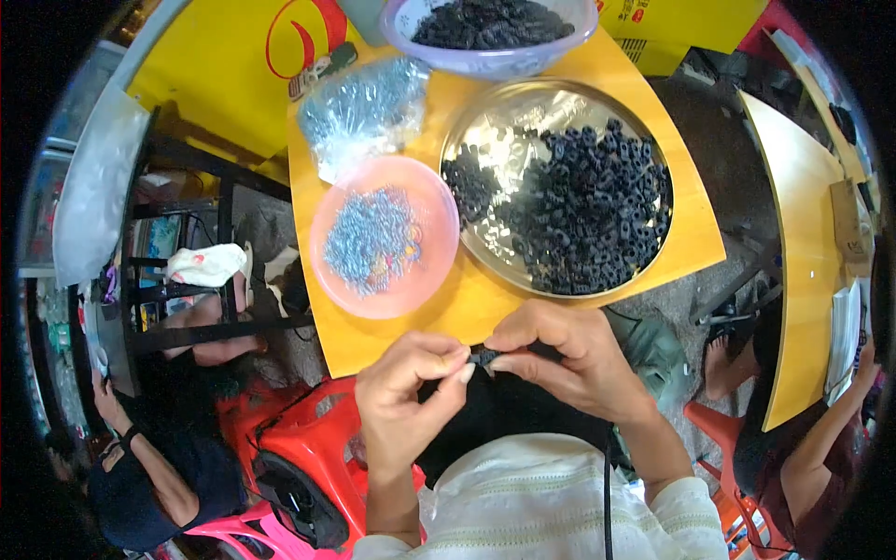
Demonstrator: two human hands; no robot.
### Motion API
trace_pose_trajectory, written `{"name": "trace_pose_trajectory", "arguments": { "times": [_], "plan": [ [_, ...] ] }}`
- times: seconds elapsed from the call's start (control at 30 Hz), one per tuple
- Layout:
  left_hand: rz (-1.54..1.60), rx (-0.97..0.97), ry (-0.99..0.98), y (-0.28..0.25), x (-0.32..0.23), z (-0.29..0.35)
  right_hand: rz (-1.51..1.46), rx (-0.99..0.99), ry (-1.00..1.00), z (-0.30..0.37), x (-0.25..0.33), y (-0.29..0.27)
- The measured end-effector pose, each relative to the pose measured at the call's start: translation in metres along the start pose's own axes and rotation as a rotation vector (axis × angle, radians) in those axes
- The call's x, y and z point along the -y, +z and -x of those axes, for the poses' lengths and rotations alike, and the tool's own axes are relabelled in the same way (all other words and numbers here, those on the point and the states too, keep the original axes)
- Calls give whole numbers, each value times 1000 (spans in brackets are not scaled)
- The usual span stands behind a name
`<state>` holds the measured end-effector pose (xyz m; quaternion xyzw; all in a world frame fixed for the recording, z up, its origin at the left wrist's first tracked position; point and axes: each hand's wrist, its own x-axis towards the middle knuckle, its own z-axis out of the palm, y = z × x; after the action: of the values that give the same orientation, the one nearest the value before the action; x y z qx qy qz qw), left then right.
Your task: The person picks small metal pieces from a pink plate and black plastic components from a round tray, then assembles them together by hand.
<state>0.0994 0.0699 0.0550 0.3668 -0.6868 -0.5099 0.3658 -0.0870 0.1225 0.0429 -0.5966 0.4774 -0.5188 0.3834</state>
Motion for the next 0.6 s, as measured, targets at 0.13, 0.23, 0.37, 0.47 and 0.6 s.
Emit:
{"name": "trace_pose_trajectory", "arguments": {
  "times": [0.13,0.23,0.37,0.47,0.6],
  "plan": [
    [-84,33,132,3,-1,-8,-110,-47,108,4,-3,2],
    [-22,43,98,11,3,-7,-76,-116,107,15,-8,2],
    [-80,67,124,16,-1,-5,-45,-124,82,19,-6,-2],
    [194,45,-1,14,-1,-2,-169,-104,161,19,-3,-1],
    [608,3,-188,12,4,1,-539,-140,291,19,-6,-5]
  ]
}}
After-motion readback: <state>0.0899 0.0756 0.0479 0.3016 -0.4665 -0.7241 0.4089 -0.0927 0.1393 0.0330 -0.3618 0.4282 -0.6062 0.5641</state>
